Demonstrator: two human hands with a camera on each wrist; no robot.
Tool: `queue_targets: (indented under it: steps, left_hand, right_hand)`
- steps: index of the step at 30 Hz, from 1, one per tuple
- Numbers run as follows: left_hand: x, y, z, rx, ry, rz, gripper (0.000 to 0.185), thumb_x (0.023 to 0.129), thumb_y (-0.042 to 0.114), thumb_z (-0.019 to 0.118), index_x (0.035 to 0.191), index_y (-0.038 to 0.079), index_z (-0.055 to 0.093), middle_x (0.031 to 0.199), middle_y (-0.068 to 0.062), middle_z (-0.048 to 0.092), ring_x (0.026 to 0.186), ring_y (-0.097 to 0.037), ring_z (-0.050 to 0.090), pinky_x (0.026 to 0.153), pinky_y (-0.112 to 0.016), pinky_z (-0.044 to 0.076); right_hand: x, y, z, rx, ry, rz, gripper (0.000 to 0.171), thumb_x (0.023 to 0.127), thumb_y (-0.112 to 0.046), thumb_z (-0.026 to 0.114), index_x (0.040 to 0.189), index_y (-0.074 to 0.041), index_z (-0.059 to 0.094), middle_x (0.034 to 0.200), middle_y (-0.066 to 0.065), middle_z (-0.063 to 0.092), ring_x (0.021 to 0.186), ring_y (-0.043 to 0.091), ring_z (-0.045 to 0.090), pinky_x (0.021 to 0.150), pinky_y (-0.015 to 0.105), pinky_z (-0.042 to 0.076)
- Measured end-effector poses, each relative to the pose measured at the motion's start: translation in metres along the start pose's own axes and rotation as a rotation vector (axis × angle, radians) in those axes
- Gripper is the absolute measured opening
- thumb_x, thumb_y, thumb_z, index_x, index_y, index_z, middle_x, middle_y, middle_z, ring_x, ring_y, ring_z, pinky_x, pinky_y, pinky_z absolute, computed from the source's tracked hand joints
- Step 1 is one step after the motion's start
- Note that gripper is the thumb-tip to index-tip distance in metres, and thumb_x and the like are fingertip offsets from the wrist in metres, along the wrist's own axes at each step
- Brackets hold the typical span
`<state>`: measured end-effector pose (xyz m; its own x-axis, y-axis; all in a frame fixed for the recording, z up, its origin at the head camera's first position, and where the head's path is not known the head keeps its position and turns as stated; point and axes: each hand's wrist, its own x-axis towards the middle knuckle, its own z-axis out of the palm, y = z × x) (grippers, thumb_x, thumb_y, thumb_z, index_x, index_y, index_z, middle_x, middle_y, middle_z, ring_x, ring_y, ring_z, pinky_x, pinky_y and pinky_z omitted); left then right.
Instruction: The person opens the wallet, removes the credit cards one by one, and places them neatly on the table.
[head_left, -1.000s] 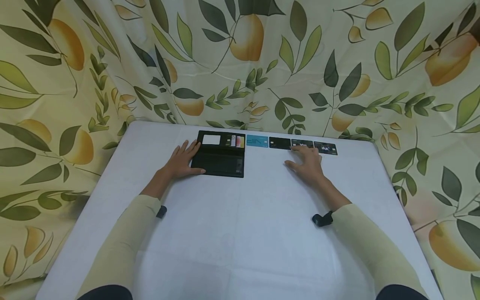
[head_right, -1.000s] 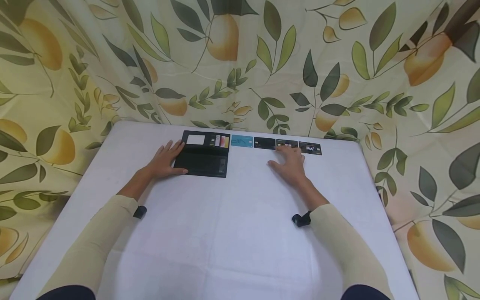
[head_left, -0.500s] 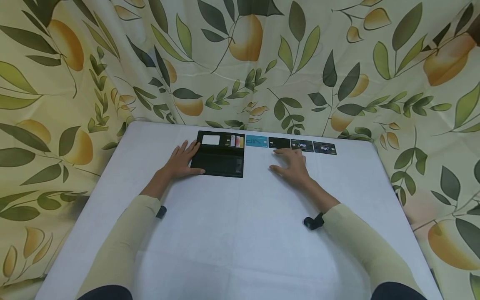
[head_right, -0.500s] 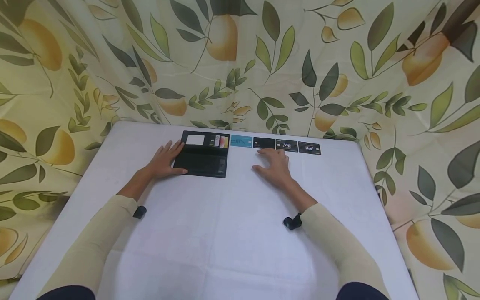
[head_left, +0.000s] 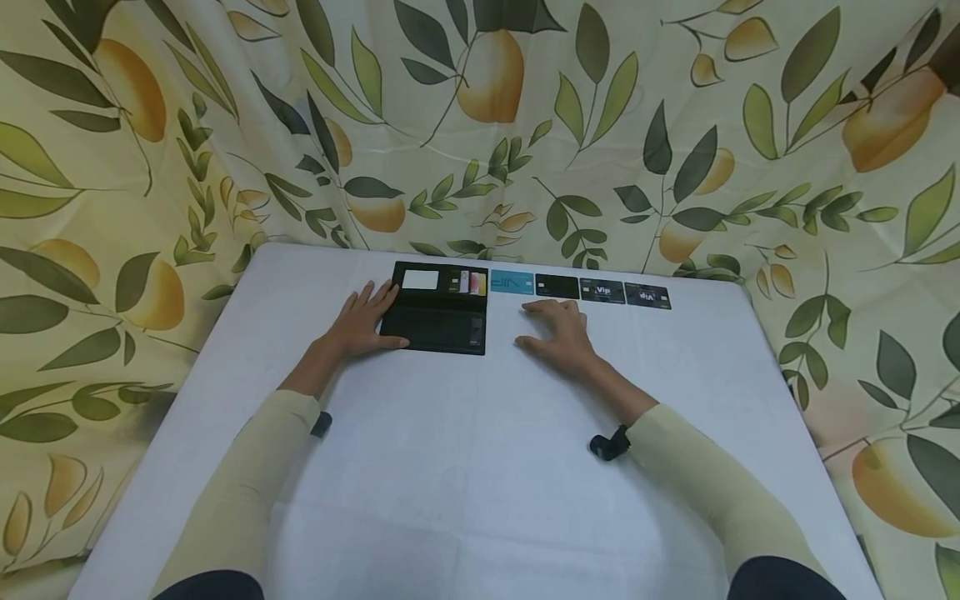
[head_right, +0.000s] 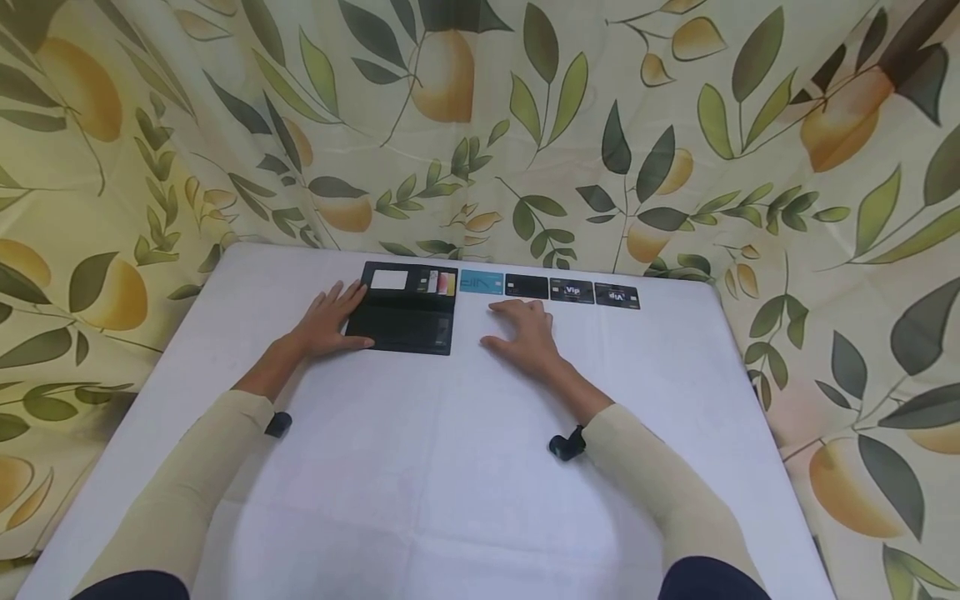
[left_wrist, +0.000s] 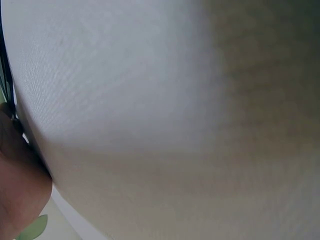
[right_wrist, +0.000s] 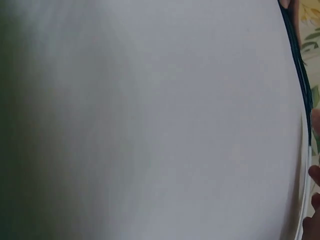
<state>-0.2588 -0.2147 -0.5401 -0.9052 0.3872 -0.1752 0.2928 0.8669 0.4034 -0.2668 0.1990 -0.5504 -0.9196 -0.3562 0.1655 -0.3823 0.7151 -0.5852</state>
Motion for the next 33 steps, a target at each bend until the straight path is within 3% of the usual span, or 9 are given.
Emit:
queue_targets:
  steps: [21, 33]
  left_hand:
    - [-0.001, 0.001, 0.000, -0.014, 0.000, -0.003, 0.113, 0.091, 0.060, 0.071, 0.169, 0.008, 0.007, 0.176, -0.013, 0.000, 0.160, -0.038, -0.010, 0.126, -0.055, -0.008]
    - [0.000, 0.000, 0.000, -0.009, 0.001, -0.002, 0.113, 0.091, 0.061, 0.070, 0.169, 0.008, 0.007, 0.176, -0.013, 0.000, 0.160, -0.038, -0.010, 0.126, -0.056, -0.008]
  right_hand:
    - [0.012, -0.031, 0.027, -0.020, -0.089, -0.068, 0.064, 0.086, -0.048, 0.085, 0.141, -0.020, 0.067, 0.148, 0.003, 0.059, 0.120, 0.027, 0.044, 0.094, 0.049, 0.032]
    - [0.019, -0.042, 0.036, -0.044, -0.106, -0.088, 0.060, 0.088, -0.045, 0.084, 0.139, -0.017, 0.069, 0.145, 0.010, 0.057, 0.122, 0.031, 0.043, 0.094, 0.052, 0.034]
